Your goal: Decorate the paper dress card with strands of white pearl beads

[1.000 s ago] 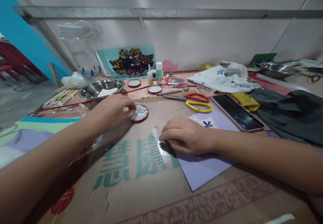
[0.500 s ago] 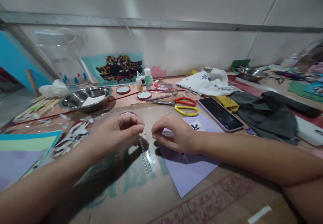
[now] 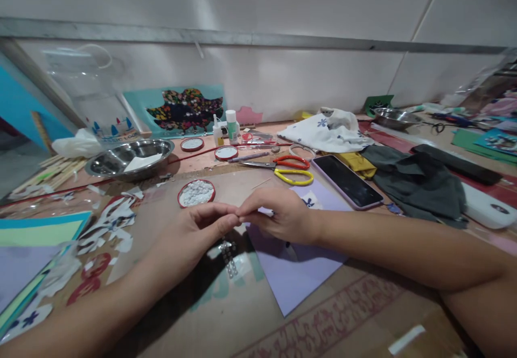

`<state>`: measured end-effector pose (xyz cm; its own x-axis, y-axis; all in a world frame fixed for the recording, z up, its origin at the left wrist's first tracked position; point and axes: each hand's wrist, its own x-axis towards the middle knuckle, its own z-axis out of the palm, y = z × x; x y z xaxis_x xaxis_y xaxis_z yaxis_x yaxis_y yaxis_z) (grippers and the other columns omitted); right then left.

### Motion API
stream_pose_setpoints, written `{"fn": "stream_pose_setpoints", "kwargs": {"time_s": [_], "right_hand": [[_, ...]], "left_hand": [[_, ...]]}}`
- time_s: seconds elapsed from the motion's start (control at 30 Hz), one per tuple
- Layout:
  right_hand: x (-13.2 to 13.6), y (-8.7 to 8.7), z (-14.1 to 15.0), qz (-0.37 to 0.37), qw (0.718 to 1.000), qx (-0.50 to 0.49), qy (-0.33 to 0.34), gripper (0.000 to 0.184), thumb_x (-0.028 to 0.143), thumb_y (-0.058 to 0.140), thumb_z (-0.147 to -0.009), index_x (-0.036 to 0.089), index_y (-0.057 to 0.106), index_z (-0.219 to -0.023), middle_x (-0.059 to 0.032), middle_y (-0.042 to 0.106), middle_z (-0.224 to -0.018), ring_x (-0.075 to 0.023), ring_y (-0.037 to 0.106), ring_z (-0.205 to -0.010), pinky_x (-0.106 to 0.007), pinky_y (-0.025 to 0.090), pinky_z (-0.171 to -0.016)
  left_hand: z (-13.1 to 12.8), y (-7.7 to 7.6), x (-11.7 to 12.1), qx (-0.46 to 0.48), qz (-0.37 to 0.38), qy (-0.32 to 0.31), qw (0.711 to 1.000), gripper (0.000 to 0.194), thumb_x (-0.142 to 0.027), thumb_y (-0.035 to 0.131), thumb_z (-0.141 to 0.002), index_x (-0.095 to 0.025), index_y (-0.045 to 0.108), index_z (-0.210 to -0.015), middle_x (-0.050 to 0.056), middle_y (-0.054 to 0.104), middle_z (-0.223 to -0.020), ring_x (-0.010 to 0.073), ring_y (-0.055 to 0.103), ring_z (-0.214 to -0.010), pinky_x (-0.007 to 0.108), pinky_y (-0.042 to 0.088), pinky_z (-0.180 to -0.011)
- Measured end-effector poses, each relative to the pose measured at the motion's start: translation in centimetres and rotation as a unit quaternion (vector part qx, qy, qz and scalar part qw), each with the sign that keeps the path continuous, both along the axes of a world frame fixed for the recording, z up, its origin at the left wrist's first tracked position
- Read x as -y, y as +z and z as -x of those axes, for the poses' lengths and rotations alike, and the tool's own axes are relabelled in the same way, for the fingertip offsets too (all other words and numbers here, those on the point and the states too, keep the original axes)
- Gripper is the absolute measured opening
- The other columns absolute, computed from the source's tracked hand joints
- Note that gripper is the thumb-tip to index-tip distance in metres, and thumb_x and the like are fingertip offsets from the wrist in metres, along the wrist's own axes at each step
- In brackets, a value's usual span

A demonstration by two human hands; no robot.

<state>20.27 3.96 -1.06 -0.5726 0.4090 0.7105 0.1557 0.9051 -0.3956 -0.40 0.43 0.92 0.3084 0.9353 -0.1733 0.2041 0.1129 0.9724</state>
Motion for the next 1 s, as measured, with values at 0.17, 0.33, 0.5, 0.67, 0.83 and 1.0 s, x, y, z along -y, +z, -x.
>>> {"fn": "stream_pose_setpoints", "kwargs": {"time_s": [0.17,0.33,0.5,0.67,0.83,1.0], "right_hand": [[0.10,0.58,-0.05,0.025,1.000,-0.006,0.010,0.007,0.020,0.061,-0.096,0.017,0.064,-0.091,-0.0016,0.075,-0.083,-0.0101,0.067,-0.073,-0.021,0.052,-0.069],[0.10,0.59,0.04,-0.008,1.000,-0.002,0.019,0.006,0.015,0.060,-0.096,0.017,0.065,-0.093,-0.0013,0.075,-0.085,-0.0096,0.068,-0.076,-0.020,0.053,-0.071],[0.23,0.64,0.12,0.019,0.999,-0.020,0.023,0.006,0.014,0.063,-0.094,0.016,0.065,-0.100,-0.0018,0.075,-0.089,-0.0094,0.069,-0.077,-0.020,0.055,-0.072],[0.15,0.53,0.16,0.011,0.999,-0.024,0.024,0.006,0.022,0.065,-0.094,0.017,0.065,-0.095,-0.0005,0.073,-0.082,-0.0090,0.065,-0.068,-0.020,0.052,-0.065],[0.08,0.41,0.08,0.006,0.999,-0.023,0.034,0.001,0.017,0.065,-0.093,0.017,0.064,-0.094,-0.0006,0.074,-0.081,-0.0092,0.066,-0.068,-0.020,0.052,-0.065],[0.01,0.48,0.05,0.030,0.998,-0.040,0.031,0.004,0.015,0.066,-0.093,0.018,0.063,-0.094,0.0006,0.075,-0.083,-0.0093,0.069,-0.075,-0.020,0.054,-0.069]], "left_hand": [[-0.13,0.20,0.25,-0.005,-0.030,-0.012,0.999,0.029,-0.049,0.075,-0.075,-0.024,0.075,-0.089,0.005,0.076,-0.091,0.0223,0.069,-0.081,0.036,0.057,-0.075],[-0.11,0.34,0.48,-0.044,-0.065,-0.005,0.997,0.028,-0.051,0.070,-0.079,-0.024,0.074,-0.087,0.004,0.075,-0.087,0.0216,0.068,-0.078,0.035,0.055,-0.070],[0.04,0.12,0.51,-0.050,-0.080,-0.005,0.996,0.032,-0.053,0.065,-0.085,-0.023,0.073,-0.088,0.004,0.075,-0.088,0.0210,0.067,-0.080,0.033,0.054,-0.070],[-0.18,0.19,0.65,-0.028,-0.093,-0.013,0.995,0.029,-0.049,0.066,-0.086,-0.021,0.072,-0.085,0.003,0.074,-0.083,0.0186,0.067,-0.076,0.030,0.053,-0.070],[-0.01,-0.20,0.72,-0.015,-0.098,-0.010,0.995,0.026,-0.046,0.066,-0.088,-0.020,0.073,-0.086,0.003,0.075,-0.085,0.0181,0.067,-0.079,0.028,0.053,-0.072],[0.24,-0.24,0.89,-0.032,-0.117,-0.012,0.993,0.024,-0.043,0.064,-0.090,-0.022,0.074,-0.095,0.002,0.075,-0.089,0.0168,0.067,-0.079,0.026,0.051,-0.069]]}}
